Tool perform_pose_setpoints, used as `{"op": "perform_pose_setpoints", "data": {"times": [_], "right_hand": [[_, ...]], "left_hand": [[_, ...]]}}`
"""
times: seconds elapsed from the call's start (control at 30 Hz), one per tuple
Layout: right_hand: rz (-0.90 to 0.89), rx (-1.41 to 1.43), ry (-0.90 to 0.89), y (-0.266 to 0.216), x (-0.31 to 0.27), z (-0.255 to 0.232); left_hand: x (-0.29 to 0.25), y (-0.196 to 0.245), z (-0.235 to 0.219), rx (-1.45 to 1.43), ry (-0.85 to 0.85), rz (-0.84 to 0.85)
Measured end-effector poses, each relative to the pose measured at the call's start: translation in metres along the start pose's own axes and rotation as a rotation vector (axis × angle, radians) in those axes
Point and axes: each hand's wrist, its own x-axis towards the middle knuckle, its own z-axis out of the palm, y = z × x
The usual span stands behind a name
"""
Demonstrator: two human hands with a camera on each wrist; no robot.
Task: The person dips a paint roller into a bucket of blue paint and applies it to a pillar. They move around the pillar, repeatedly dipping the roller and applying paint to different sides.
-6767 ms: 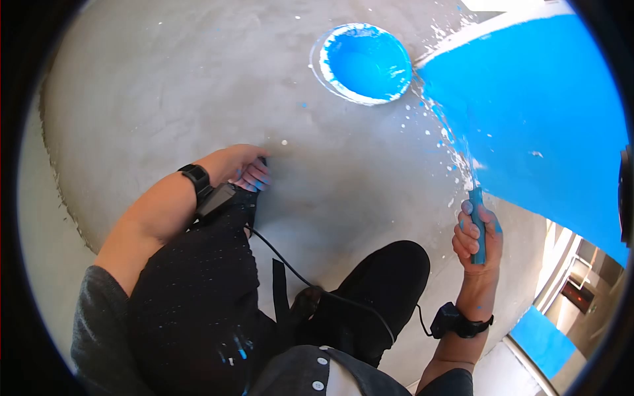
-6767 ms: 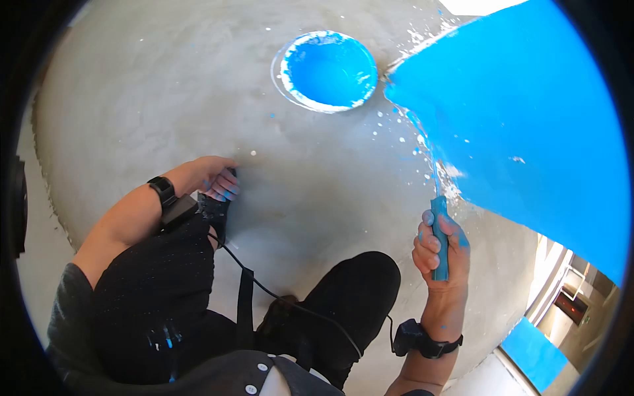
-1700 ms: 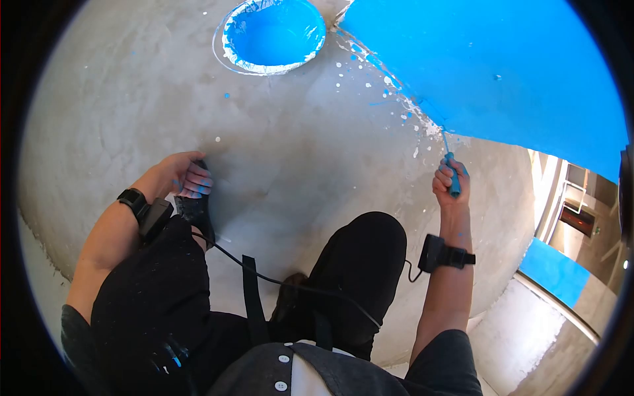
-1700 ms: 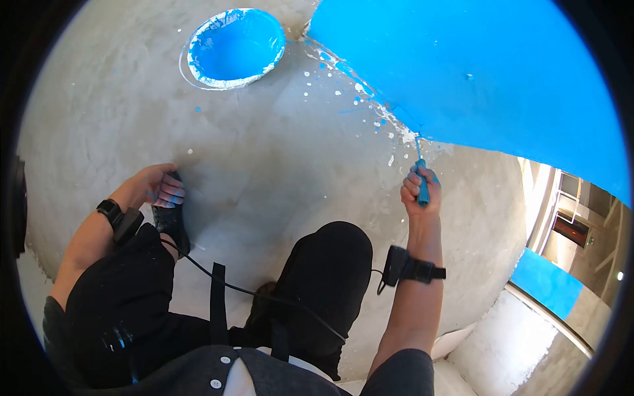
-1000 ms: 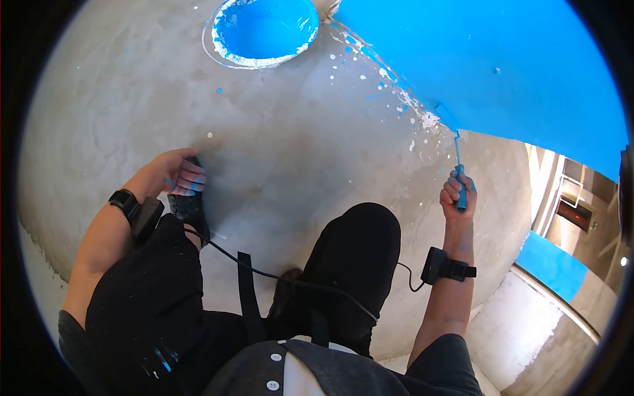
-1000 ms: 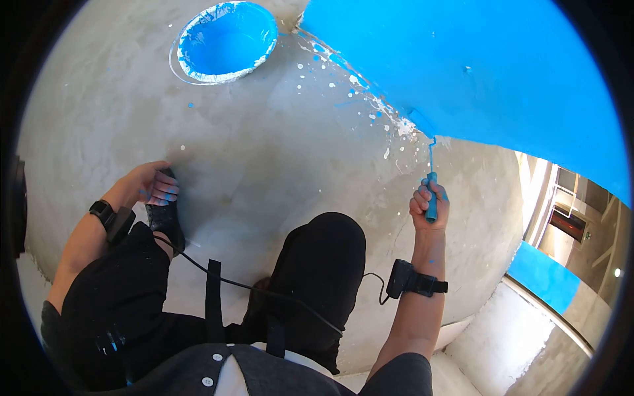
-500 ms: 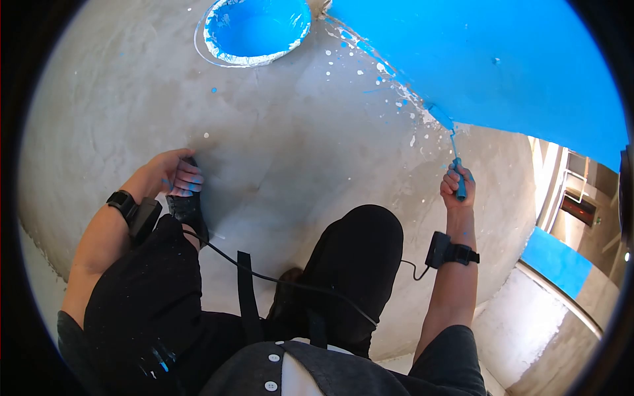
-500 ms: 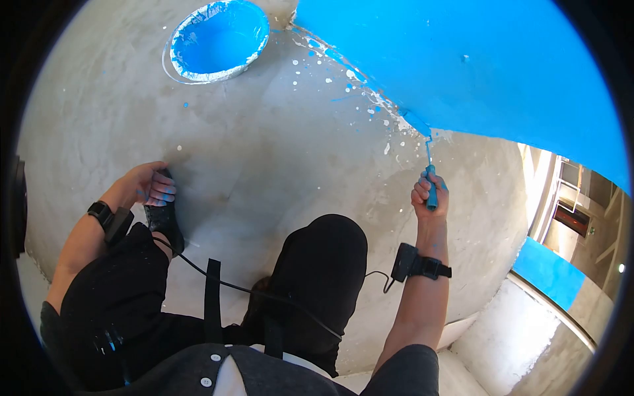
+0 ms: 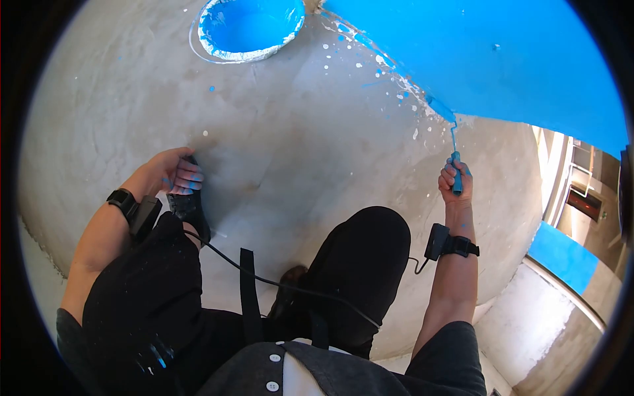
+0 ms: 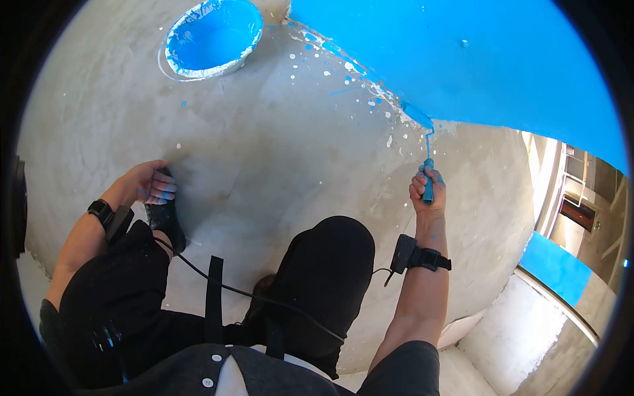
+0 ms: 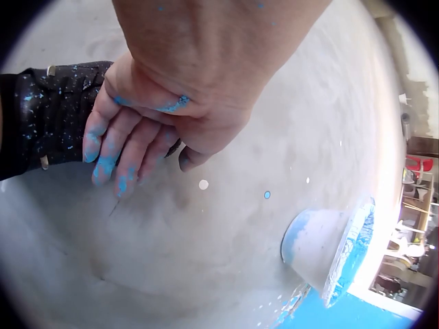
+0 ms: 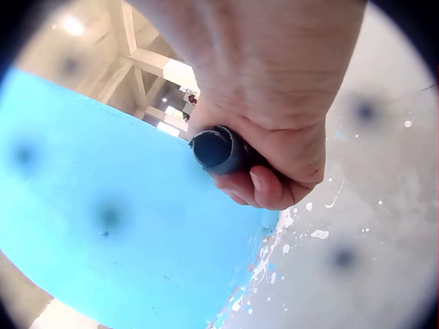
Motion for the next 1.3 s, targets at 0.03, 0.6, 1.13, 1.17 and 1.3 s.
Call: {"op": "perform_pose_setpoints", "data": {"times": [0.03, 0.6, 1.13, 1.17, 1.3], "right_hand": [[-0.009, -0.014, -0.008, -0.001, -0.006, 0.001], [-0.102, 0.028, 0.026, -0.018, -0.045, -0.002], [0.142, 0.052, -0.056, 0.010, 0.024, 0.078], [0.150, 0.116, -0.083, 0.019, 0.032, 0.077], [0.082, 0.025, -0.104, 0.029, 0.008, 0.066]], "left_hand": [[-0.001, 0.000, 0.000, 0.000, -0.001, 0.002], [0.003, 0.000, -0.003, -0.003, -0.017, 0.002], [0.004, -0.004, -0.010, 0.002, -0.072, 0.024], [0.003, -0.004, -0.010, 0.001, -0.085, 0.019], [0.003, -0.001, -0.011, 0.010, -0.103, 0.010]]}}
